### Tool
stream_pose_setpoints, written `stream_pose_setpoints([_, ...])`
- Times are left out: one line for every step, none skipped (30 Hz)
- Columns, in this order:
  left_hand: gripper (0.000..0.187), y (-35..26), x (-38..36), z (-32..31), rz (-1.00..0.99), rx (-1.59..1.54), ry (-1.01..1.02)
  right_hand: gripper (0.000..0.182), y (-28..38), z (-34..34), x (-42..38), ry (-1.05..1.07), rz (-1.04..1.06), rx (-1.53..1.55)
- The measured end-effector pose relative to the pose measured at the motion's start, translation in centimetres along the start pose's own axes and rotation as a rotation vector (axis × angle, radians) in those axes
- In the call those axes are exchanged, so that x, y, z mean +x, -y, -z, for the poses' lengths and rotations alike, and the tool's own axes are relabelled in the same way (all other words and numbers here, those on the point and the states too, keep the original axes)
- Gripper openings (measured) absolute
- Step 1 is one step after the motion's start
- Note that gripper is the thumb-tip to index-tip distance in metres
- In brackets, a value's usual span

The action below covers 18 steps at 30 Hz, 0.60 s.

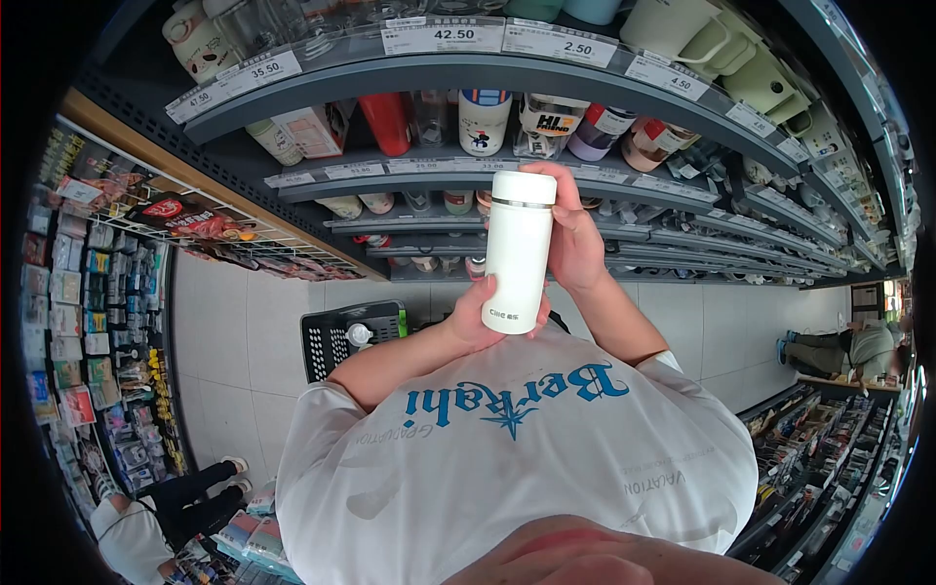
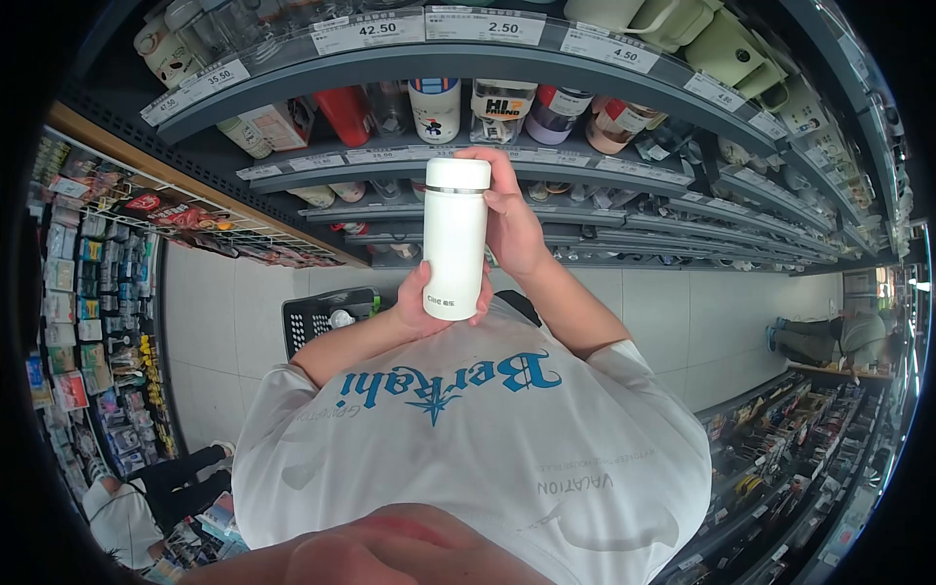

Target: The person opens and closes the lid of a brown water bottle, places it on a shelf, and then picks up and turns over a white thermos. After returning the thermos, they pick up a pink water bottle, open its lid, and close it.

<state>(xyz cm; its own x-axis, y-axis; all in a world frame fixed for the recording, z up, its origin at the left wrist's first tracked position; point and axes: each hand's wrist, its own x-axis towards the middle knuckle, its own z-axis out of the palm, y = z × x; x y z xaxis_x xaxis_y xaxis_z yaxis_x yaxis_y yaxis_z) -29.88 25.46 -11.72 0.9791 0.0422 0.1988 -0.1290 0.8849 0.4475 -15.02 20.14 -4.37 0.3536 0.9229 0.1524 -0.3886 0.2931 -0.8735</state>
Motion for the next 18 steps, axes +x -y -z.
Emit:
stream_pose_setpoints([0.075,-0.05,0.01,-0.02,0.0,0.0,0.0,0.055,-0.08,0.11,0.04,0.007,-0.006,0.008])
stream_pose_setpoints([0.075,-0.12,0.01,-0.06,0.002,0.004,0.005,0.055,-0.16,0.2,0.07,0.014,-0.011,0.015])
stream_pose_setpoints([0.075,-0.16,0.01,-0.08,0.004,0.009,0.01,0.055,-0.24,0.27,0.08,0.014,-0.012,0.015])
stream_pose_setpoints([0.075,-0.19,-0.01,-0.08,0.004,0.008,0.01,0.055,-0.3,0.34,0.1,0.014,-0.008,0.014])
stream_pose_setpoints([0.075,-0.22,-0.05,-0.06,0.009,0.006,0.007,0.055,-0.35,0.37,0.12,0.014,-0.004,0.013])
stream_pose_setpoints([0.075,-0.24,-0.09,-0.04,0.014,0.004,0.005,0.055,-0.33,0.36,0.15,0.014,-0.004,0.013])
stream_pose_setpoints([0.075,-0.28,-0.07,-0.08,0.014,0.003,0.005,0.054,-0.28,0.33,0.17,0.019,-0.002,0.007])
stream_pose_setpoints([0.075,-0.36,-0.02,-0.15,0.012,0.002,0.009,0.054,-0.24,0.3,0.19,0.024,0.001,0.001])
stream_pose_setpoints([0.075,-0.4,-0.01,-0.18,0.01,0.002,0.013,0.054,-0.22,0.25,0.2,0.024,0.0,0.001])
stream_pose_setpoints([0.075,-0.4,-0.04,-0.15,0.01,0.001,0.012,0.054,-0.21,0.18,0.2,0.025,-0.005,0.002])
stream_pose_setpoints([0.075,-0.4,-0.08,-0.09,0.01,0.001,0.01,0.054,-0.22,0.12,0.21,0.027,-0.01,0.003])
stream_pose_setpoints([0.075,-0.4,-0.11,-0.06,0.01,0.001,0.007,0.054,-0.27,0.12,0.23,0.027,-0.011,0.002])
stream_pose_setpoints([0.075,-0.41,-0.14,-0.06,0.009,0.0,0.007,0.054,-0.34,0.15,0.26,0.031,-0.002,-0.003])
stream_pose_setpoints([0.075,-0.44,-0.18,-0.07,0.013,-0.003,0.005,0.053,-0.39,0.15,0.28,0.035,0.007,-0.009])
stream_pose_setpoints([0.075,-0.45,-0.22,-0.07,0.016,-0.007,0.002,0.053,-0.41,0.1,0.29,0.036,0.006,-0.009])
stream_pose_setpoints([0.075,-0.42,-0.24,-0.05,0.015,-0.007,0.002,0.053,-0.41,0.04,0.3,0.034,-0.004,-0.008])
stream_pose_setpoints([0.075,-0.37,-0.26,-0.01,0.012,-0.009,0.002,0.053,-0.42,0.0,0.31,0.033,-0.014,-0.006])
stream_pose_setpoints([0.076,-0.33,-0.27,0.04,0.008,-0.011,0.002,0.053,-0.5,0.07,0.31,0.035,-0.015,-0.007])
